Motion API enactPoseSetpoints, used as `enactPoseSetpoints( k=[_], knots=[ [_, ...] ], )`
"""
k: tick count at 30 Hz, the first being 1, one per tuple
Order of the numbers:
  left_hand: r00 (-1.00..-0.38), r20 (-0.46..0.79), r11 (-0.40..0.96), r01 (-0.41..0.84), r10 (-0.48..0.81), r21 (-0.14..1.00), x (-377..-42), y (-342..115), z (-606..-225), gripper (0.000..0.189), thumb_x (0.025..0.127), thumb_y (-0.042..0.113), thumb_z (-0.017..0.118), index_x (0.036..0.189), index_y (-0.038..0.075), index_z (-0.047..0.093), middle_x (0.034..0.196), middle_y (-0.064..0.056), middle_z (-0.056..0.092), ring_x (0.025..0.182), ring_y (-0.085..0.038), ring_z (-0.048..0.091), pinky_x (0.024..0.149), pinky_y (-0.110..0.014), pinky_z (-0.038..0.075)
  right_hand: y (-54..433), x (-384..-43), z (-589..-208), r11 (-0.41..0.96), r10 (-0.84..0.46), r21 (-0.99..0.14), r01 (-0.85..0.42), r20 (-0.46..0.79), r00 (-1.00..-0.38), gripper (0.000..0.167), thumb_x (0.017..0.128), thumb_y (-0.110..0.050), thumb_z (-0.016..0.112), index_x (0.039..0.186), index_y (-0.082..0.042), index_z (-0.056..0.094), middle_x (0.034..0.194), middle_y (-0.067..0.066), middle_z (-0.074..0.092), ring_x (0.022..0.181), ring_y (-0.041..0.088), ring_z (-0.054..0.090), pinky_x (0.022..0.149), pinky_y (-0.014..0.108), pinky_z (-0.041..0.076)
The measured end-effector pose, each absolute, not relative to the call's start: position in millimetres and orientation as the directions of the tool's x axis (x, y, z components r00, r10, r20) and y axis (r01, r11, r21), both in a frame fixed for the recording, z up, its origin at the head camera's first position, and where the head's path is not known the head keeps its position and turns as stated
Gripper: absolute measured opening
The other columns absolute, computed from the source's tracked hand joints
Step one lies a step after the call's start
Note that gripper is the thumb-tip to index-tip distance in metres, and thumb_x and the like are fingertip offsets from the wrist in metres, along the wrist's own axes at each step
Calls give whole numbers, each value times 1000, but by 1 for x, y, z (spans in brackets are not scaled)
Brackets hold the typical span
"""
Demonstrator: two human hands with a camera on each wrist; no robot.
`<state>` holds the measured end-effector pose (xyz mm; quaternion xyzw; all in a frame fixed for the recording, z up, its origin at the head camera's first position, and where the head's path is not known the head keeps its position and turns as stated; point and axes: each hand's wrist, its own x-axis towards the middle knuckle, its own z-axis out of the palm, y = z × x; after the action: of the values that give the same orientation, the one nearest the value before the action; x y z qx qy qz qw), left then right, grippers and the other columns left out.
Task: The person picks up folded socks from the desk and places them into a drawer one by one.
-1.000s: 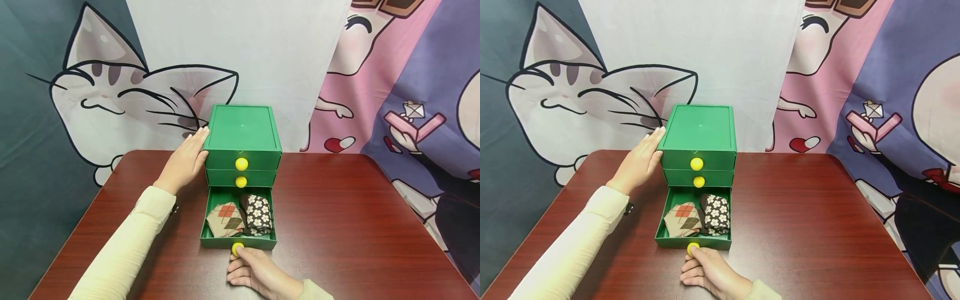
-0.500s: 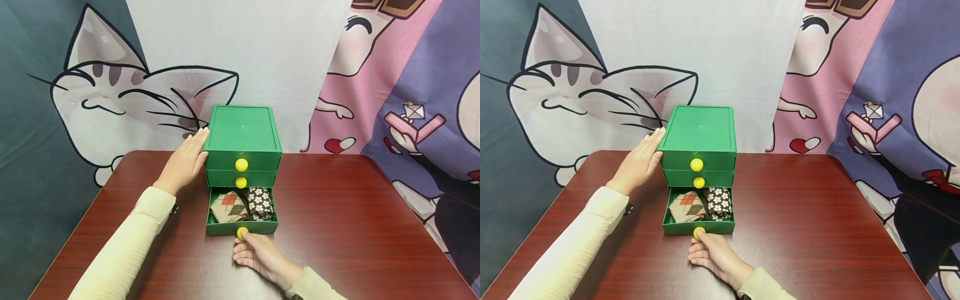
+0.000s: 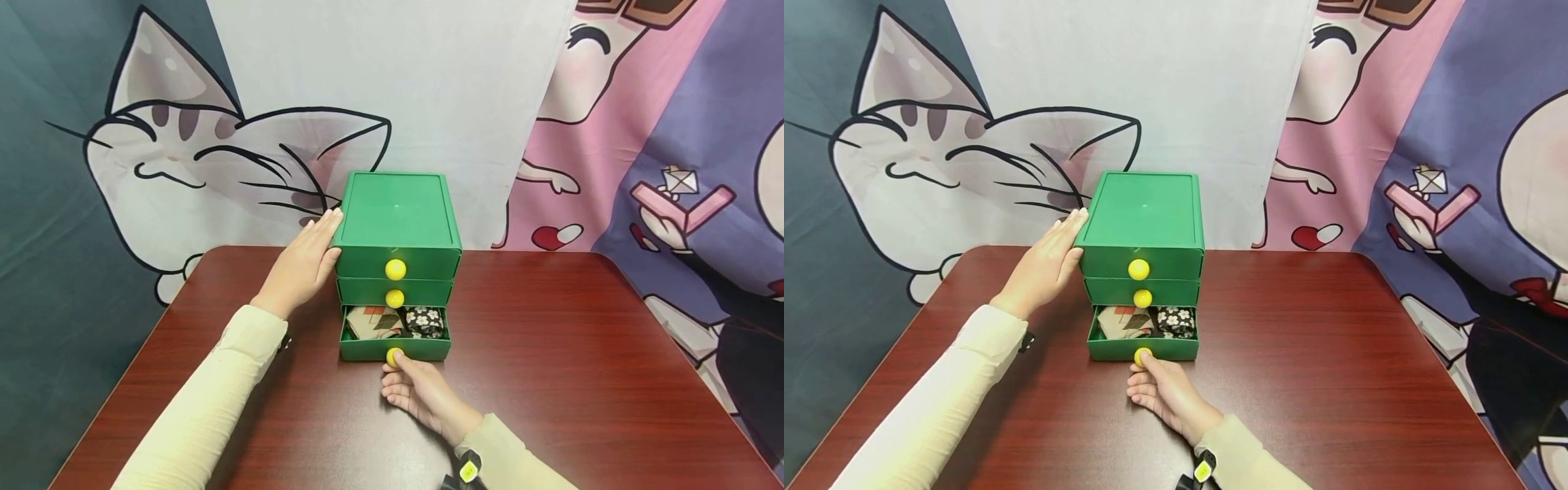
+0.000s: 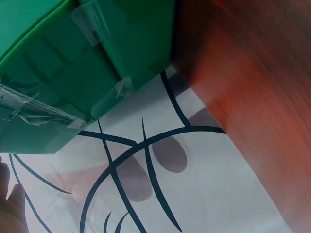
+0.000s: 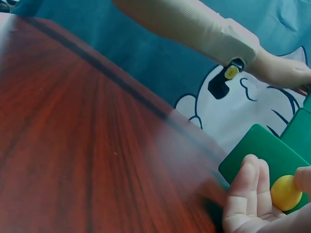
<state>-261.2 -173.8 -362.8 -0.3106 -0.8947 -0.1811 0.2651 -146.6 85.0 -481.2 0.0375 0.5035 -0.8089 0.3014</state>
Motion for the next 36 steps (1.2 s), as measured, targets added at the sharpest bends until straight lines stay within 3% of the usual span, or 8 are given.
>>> enactPoseSetpoints(
  k=[5, 12, 24, 36],
  knots=[
    [-656, 593, 739, 657, 467, 145, -261, -175, -361, 56, 111, 31, 40, 156, -3, 34, 160, -17, 38, 149, -32, 33, 125, -46, 21, 82, -156, -484, -346, -457, -798, 494, -317, -831, 36, 105, -38, 55, 101, -4, 66, 79, 0, 68, 70, 9, 67, 69, 21, 59],
    [-655, 592, 736, 661, 470, 148, -260, -175, -360, 56, 107, 22, 48, 156, -2, 34, 160, -17, 37, 149, -31, 33, 124, -49, 24, 76, -169, -483, -359, -401, -798, 483, -336, -852, 38, 106, -38, 53, 104, -1, 63, 78, 0, 65, 67, 9, 65, 67, 20, 58],
    [-651, 608, 729, 664, 454, 167, -261, -173, -364, 56, 106, 20, 50, 156, -1, 34, 160, -15, 37, 150, -28, 32, 123, -51, 26, 66, -195, -480, -334, -340, -824, 457, -346, -874, 43, 109, -36, 46, 115, 6, 55, 77, 0, 63, 66, 9, 65, 64, 19, 57],
    [-652, 613, 730, 661, 447, 171, -262, -173, -365, 56, 107, 20, 48, 156, -1, 34, 161, -15, 37, 150, -29, 33, 124, -49, 24, 67, -206, -482, -317, -371, -821, 475, -354, -859, 44, 109, -35, 46, 120, 7, 54, 79, 2, 64, 68, 11, 66, 66, 21, 59]
  ],
)
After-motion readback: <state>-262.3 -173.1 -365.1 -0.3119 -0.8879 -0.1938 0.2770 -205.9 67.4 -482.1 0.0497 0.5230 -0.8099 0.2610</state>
